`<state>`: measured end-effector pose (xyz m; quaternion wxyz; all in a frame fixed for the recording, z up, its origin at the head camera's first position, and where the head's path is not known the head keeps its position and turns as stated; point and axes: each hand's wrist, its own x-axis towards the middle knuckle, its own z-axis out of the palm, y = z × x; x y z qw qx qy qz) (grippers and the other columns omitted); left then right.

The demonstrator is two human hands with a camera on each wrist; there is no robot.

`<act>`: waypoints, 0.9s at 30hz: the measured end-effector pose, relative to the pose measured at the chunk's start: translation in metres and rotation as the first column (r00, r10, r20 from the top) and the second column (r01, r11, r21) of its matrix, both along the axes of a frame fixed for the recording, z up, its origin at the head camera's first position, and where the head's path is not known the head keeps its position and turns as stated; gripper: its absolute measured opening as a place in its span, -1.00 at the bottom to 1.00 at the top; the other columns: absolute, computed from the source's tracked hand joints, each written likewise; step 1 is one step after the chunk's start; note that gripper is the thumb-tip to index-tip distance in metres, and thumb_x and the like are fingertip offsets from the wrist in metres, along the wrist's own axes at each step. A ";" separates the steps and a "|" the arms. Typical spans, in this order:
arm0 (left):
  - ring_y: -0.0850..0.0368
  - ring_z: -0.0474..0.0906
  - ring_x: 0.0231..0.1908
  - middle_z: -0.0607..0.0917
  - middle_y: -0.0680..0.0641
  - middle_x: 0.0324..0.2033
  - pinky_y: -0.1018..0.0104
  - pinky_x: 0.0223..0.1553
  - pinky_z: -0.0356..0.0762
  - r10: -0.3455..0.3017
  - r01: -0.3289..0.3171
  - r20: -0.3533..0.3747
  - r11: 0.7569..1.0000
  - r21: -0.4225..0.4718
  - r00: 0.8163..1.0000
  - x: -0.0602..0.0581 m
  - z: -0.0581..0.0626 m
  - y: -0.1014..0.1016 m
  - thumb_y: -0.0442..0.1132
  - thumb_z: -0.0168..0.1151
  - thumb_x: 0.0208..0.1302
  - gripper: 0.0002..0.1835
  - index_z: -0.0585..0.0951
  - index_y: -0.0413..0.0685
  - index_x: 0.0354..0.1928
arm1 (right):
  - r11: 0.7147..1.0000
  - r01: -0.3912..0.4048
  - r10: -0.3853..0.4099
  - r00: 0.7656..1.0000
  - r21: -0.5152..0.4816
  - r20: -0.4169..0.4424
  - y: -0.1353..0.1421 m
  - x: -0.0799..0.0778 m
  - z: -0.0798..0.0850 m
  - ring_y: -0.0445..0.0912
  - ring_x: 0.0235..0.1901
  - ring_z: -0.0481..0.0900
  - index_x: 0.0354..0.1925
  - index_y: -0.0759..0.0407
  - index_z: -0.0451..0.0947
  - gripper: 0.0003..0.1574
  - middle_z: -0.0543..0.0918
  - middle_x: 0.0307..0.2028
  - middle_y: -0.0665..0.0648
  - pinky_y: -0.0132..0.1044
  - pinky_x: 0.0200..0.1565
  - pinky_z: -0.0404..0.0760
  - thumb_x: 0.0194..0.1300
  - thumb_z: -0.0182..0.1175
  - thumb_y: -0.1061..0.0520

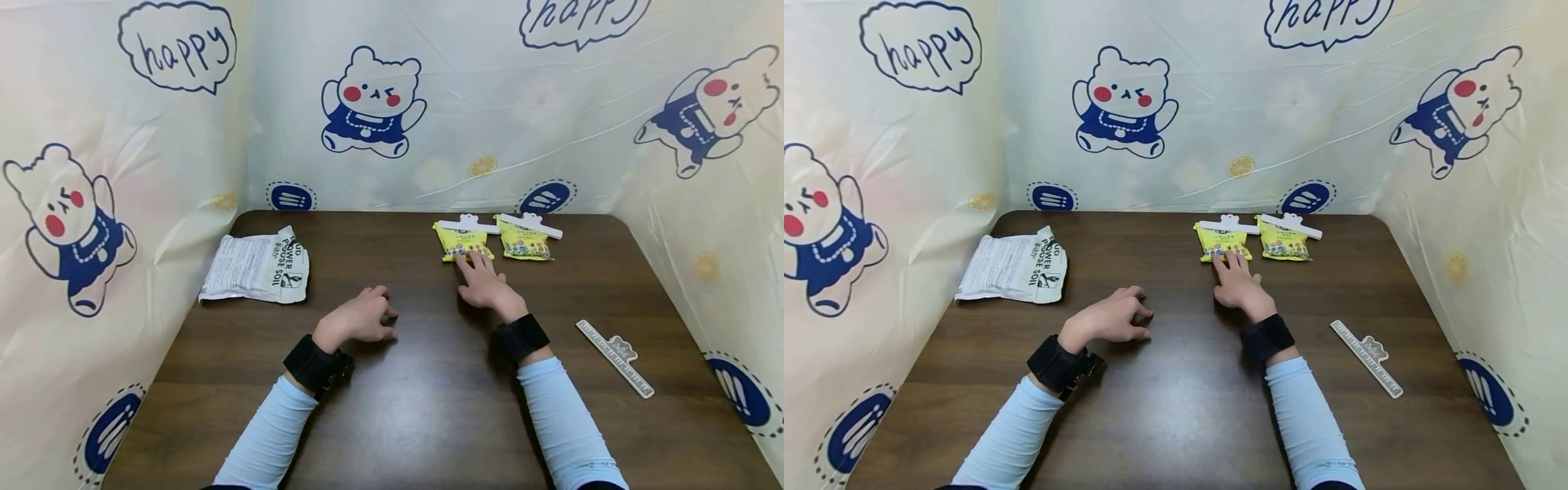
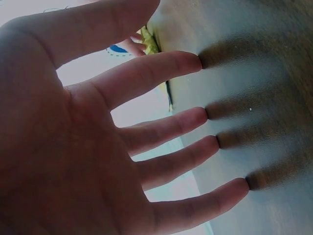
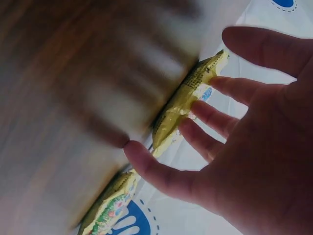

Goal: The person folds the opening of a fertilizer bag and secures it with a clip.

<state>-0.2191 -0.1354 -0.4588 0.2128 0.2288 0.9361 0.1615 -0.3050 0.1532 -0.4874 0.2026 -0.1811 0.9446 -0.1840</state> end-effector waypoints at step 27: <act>-0.21 0.38 0.26 0.48 -0.23 0.27 -0.04 0.23 0.44 0.004 -0.004 -0.022 1.000 0.015 1.000 -0.002 0.001 0.002 -0.07 0.47 0.38 -0.53 0.73 -0.16 0.22 | 0.992 -0.099 0.099 0.995 0.072 0.015 -0.008 0.046 0.017 0.36 0.50 0.12 0.53 0.17 0.37 0.02 0.18 0.55 0.38 0.41 0.31 0.32 0.21 0.58 0.11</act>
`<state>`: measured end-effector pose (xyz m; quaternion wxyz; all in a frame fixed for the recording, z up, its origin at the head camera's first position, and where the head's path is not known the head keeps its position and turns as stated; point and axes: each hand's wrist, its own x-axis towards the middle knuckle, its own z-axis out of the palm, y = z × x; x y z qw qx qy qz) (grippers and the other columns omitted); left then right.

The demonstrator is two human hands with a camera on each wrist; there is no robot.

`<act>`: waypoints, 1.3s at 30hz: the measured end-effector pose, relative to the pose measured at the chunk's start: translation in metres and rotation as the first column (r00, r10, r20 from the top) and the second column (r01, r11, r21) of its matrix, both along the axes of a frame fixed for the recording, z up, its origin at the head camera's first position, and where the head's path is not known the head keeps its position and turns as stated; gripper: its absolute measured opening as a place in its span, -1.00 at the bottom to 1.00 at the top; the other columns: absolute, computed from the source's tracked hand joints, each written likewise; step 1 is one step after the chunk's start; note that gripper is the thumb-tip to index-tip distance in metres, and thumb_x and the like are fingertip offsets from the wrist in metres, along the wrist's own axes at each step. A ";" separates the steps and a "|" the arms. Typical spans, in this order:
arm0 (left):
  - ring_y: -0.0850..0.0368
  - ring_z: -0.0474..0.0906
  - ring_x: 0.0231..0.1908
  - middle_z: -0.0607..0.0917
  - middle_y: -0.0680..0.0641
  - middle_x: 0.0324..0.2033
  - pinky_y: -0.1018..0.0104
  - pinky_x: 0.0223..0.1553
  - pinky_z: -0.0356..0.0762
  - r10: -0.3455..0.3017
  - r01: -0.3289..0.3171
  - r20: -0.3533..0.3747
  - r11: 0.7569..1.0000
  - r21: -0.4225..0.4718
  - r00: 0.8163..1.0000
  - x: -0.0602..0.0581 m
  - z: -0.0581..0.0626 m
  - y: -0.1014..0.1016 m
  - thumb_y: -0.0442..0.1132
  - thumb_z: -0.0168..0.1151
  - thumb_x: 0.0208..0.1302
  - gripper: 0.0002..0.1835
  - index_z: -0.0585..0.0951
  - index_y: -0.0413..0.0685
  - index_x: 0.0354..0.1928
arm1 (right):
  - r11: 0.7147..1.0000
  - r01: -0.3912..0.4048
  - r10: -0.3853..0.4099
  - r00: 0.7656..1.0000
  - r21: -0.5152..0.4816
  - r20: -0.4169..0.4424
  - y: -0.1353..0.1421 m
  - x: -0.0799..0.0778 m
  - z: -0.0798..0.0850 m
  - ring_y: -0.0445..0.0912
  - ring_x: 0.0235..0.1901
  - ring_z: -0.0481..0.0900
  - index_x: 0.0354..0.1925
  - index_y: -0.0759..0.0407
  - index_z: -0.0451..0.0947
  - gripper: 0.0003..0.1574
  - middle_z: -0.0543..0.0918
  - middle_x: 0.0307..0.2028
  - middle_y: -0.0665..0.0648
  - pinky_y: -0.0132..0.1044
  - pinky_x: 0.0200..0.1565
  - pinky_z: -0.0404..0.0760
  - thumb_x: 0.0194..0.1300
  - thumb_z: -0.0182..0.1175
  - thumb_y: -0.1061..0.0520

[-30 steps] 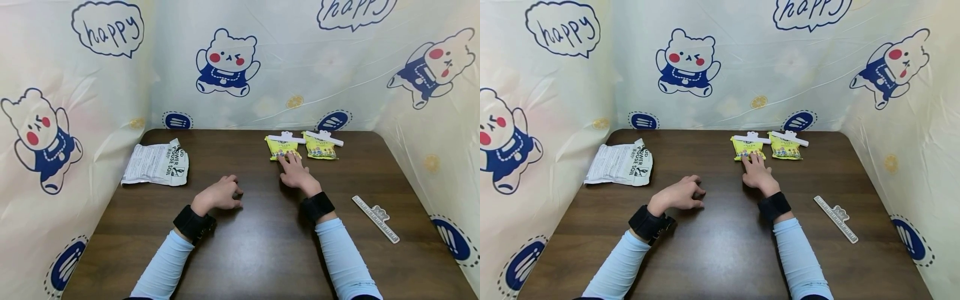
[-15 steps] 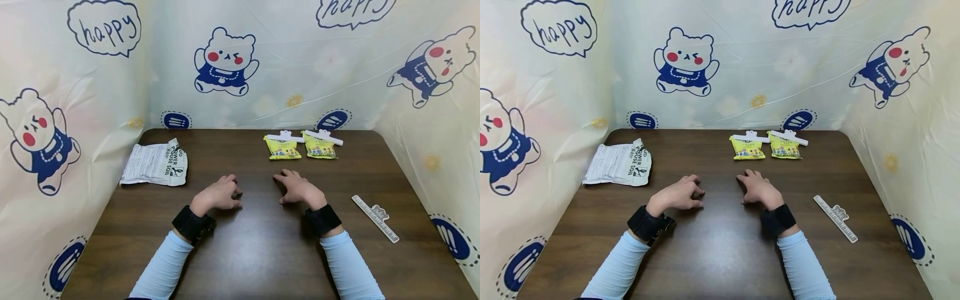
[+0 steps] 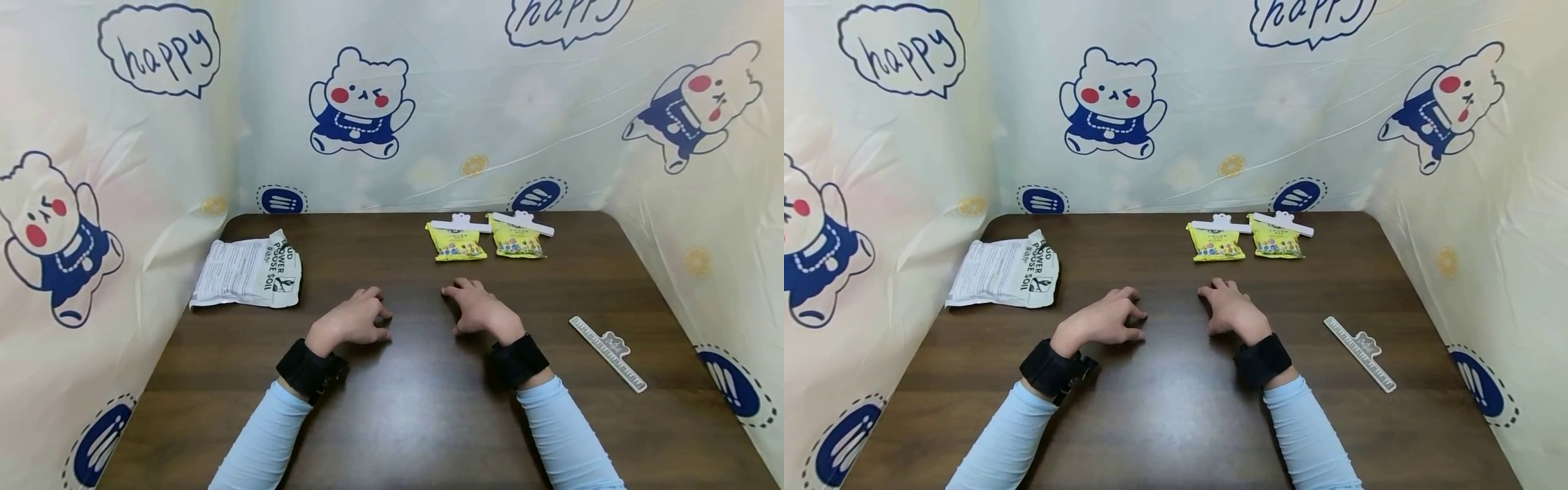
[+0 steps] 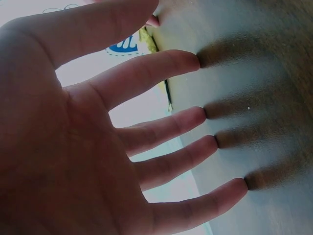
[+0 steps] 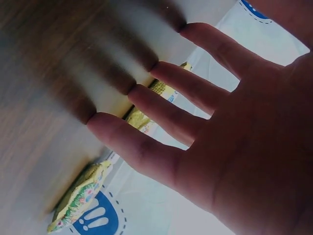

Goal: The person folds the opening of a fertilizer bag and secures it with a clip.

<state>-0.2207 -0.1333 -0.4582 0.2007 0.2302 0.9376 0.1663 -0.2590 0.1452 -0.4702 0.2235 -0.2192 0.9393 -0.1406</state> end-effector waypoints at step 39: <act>-0.48 0.29 0.24 0.28 -0.58 0.35 -0.41 0.26 0.31 0.564 -0.556 -0.021 0.805 -0.208 0.825 -0.027 -0.001 -0.096 0.25 0.00 0.60 -0.10 0.40 -0.65 0.33 | 1.000 -0.025 0.025 1.000 -0.009 0.017 0.004 0.000 -0.002 0.38 0.50 0.08 0.56 0.16 0.32 0.01 0.15 0.56 0.38 0.55 0.28 0.21 0.27 0.54 0.09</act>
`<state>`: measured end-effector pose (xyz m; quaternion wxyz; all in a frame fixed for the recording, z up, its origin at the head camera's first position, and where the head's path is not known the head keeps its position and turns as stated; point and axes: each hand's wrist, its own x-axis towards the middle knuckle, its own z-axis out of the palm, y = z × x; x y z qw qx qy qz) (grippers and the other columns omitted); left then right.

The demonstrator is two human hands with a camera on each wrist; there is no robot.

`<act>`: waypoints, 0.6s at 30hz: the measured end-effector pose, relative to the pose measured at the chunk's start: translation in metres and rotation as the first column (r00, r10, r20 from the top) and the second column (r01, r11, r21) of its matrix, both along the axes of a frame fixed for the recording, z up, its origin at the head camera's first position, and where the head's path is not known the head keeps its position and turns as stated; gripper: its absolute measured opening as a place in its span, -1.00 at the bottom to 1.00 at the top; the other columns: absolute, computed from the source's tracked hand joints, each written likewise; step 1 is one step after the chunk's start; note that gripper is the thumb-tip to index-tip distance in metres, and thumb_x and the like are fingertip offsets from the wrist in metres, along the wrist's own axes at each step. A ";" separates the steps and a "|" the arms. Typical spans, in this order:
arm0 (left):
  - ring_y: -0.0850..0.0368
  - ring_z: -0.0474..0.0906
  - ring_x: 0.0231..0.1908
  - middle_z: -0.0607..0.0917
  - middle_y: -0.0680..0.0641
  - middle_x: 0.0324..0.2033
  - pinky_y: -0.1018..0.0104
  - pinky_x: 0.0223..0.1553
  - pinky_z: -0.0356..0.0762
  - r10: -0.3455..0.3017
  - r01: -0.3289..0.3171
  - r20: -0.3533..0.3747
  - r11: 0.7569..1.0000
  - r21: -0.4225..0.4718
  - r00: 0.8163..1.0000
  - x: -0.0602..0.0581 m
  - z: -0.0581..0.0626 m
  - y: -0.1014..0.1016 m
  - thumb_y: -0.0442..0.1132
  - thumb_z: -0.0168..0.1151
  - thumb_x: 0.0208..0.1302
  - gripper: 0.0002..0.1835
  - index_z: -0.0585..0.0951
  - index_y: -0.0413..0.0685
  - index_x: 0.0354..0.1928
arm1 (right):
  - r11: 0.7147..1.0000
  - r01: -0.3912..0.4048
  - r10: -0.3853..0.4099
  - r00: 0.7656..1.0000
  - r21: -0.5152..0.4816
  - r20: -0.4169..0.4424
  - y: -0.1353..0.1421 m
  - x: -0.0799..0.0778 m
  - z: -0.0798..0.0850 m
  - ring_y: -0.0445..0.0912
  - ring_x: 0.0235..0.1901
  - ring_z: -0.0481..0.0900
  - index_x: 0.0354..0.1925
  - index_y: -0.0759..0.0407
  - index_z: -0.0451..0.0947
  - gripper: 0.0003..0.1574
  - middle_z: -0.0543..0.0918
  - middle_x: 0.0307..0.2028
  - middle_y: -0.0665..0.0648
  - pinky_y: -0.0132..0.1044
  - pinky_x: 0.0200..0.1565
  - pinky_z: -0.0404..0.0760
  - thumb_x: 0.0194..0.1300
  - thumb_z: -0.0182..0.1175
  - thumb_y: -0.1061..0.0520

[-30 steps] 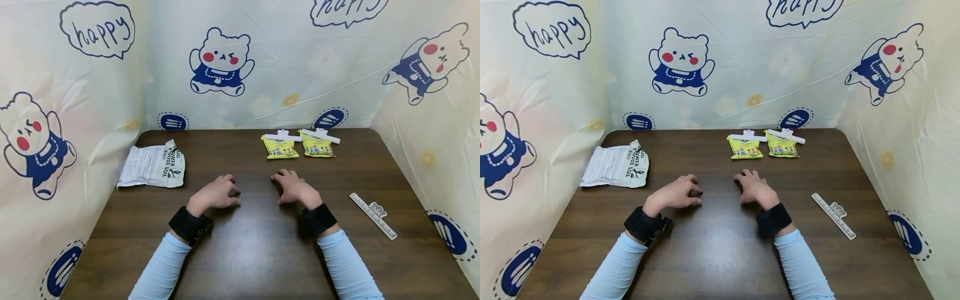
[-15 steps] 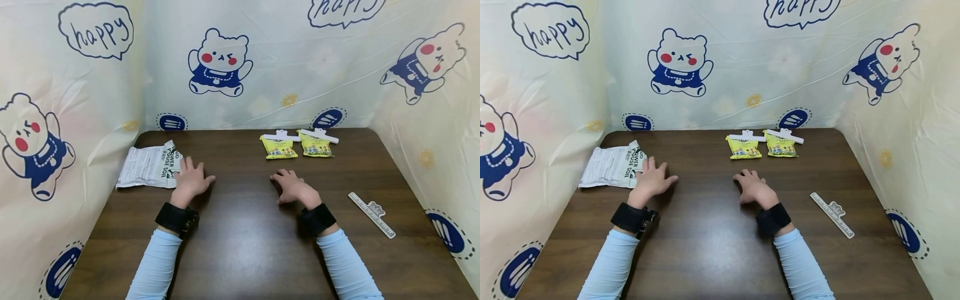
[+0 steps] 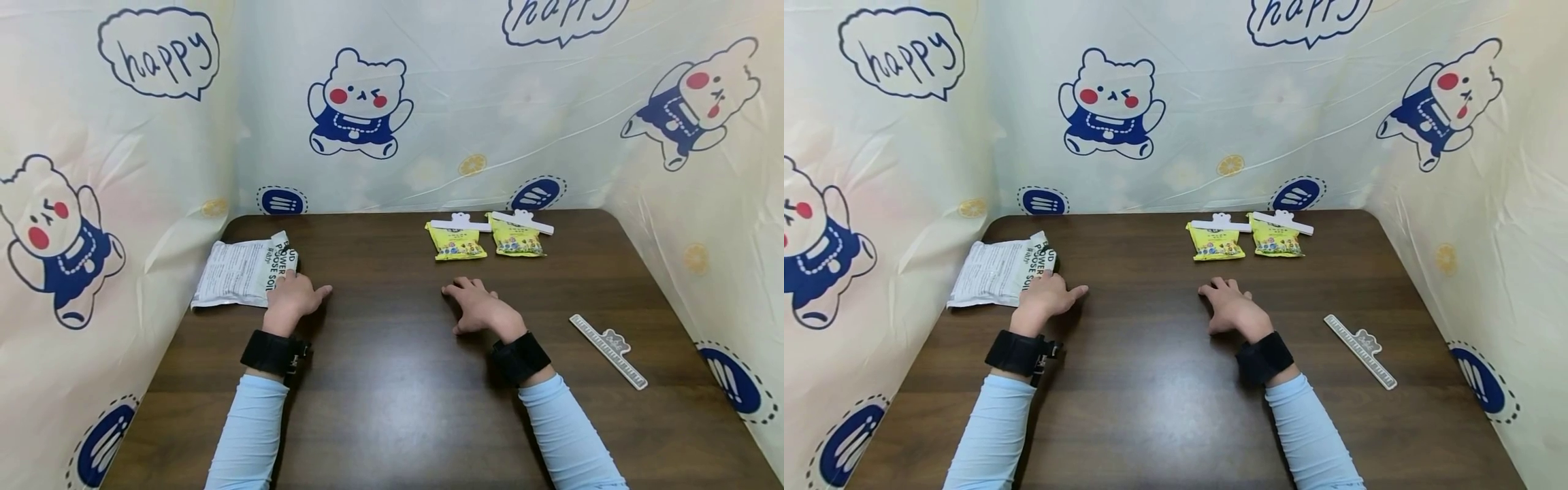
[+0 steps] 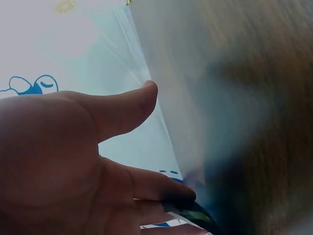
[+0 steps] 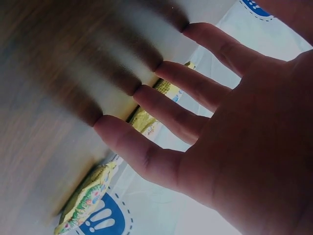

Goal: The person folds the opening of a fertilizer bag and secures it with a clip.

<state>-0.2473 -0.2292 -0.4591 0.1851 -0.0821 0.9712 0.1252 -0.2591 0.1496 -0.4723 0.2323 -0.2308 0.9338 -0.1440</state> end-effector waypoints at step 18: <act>-0.31 0.59 0.08 0.46 -0.51 0.33 -0.17 0.10 0.56 -0.143 0.143 -0.041 0.990 -0.005 0.989 0.009 0.000 0.046 0.10 -0.05 0.69 -0.32 0.60 -0.52 0.20 | 1.000 0.008 -0.007 1.000 0.008 -0.004 -0.001 0.000 -0.003 0.37 0.50 0.07 0.58 0.14 0.28 0.02 0.14 0.57 0.36 0.51 0.28 0.24 0.28 0.52 0.10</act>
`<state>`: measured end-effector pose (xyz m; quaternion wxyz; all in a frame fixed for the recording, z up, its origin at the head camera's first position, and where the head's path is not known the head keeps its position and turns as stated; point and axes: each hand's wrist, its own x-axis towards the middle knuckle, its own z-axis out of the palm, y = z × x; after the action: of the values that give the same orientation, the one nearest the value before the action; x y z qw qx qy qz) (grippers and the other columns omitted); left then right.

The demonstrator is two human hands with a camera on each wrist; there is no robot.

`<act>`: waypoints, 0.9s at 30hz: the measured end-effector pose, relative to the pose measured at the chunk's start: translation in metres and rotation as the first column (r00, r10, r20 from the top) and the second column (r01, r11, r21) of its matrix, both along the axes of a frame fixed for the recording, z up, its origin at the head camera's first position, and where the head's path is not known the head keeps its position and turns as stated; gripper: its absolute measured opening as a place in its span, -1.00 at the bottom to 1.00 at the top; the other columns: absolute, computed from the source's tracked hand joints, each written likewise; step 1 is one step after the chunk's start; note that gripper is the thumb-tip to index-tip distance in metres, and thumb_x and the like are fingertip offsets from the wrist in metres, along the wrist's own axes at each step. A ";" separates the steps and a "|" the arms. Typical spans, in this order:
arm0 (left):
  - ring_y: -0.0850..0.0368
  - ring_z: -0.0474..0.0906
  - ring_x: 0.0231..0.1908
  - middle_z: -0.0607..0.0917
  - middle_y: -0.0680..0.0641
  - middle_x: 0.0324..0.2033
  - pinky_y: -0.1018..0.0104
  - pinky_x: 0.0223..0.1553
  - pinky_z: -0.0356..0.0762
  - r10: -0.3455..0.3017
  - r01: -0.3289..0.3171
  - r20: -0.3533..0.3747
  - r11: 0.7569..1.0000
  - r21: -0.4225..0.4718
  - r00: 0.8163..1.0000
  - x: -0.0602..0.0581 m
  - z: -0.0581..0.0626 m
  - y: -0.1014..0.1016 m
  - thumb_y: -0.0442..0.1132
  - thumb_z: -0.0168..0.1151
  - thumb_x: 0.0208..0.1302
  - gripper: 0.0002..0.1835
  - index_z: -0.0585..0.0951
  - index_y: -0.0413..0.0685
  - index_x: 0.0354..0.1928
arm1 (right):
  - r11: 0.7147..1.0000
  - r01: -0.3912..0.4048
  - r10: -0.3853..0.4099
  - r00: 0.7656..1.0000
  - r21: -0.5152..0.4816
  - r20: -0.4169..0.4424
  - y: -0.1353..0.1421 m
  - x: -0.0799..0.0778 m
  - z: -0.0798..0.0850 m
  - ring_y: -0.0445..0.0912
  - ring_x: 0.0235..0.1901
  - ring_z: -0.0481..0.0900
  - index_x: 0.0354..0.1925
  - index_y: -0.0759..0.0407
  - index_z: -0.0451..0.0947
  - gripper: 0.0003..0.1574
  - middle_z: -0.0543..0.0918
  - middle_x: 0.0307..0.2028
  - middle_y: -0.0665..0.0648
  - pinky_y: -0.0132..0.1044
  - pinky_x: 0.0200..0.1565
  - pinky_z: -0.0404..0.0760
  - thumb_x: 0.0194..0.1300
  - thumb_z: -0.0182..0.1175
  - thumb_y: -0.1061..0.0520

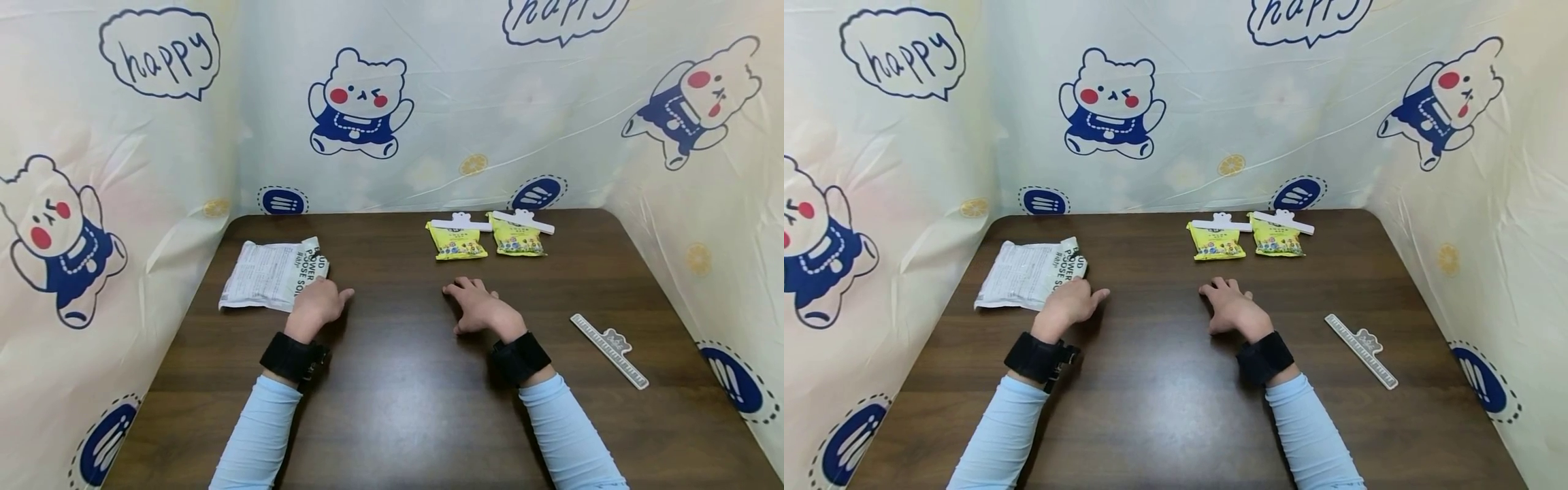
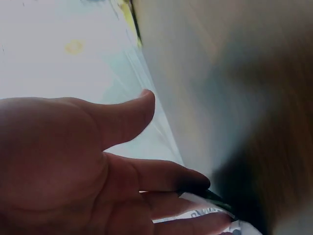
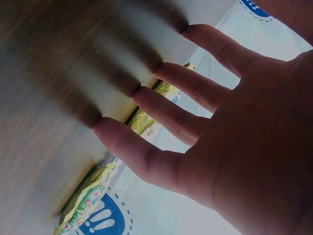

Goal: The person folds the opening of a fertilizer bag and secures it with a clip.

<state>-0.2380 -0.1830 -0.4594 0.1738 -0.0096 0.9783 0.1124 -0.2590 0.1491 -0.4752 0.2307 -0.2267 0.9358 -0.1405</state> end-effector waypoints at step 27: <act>-0.14 0.67 -0.23 0.72 -0.21 -0.21 -0.14 -0.25 0.63 -0.104 0.105 -0.169 0.994 -0.004 0.980 0.016 0.013 0.044 -0.29 0.30 0.36 -0.81 0.63 -0.12 -0.45 | 0.999 -0.019 0.022 0.995 -0.042 0.092 0.000 0.003 0.008 0.37 0.57 -0.04 0.61 0.16 0.23 -0.09 0.04 0.61 0.42 0.45 0.40 0.10 0.50 0.31 -0.10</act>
<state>-0.2217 -0.1393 -0.4464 0.0959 0.0520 0.9884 0.1060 -0.2556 0.1494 -0.4676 0.2706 -0.2342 0.9186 -0.1678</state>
